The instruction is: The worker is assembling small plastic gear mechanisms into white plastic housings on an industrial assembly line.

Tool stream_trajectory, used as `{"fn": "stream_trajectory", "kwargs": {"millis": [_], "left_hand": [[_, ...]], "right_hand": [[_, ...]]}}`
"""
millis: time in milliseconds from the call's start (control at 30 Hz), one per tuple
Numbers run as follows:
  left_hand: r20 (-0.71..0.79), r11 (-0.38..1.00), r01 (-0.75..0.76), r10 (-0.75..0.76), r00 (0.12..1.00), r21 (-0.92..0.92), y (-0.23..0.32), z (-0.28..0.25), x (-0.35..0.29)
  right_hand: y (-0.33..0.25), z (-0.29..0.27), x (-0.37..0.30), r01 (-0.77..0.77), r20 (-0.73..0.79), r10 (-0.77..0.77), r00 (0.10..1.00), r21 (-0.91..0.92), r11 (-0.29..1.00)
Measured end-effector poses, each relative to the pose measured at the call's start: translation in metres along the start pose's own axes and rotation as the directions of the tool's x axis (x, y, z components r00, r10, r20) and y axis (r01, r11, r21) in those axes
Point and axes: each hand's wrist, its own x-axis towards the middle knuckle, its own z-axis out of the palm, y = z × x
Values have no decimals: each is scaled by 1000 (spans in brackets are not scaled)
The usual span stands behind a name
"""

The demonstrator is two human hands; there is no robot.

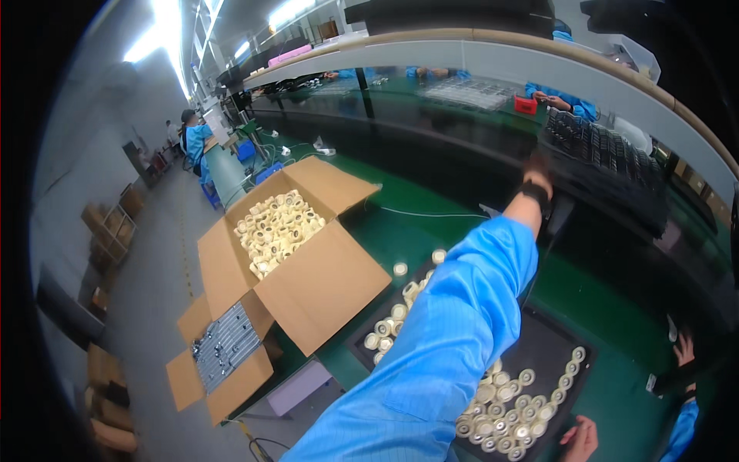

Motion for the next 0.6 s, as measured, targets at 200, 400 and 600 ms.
{"fn": "stream_trajectory", "kwargs": {"millis": [200, 400, 600], "left_hand": [[382, 383, 829, -753, 536, -408, 61, -8, -111], [664, 683, 684, -390, 638, -256, 129, -263, -151], [522, 782, 618, -560, 643, 78, 121, -444, -184]], "right_hand": [[-31, -28, -5, -65, -92, 65, 994, -1, 998], [-73, -33, 1, -86, 86, 91, 992, -69, 994], [-145, -6, -20, -155, 145, 166, 975, -85, 984]]}}
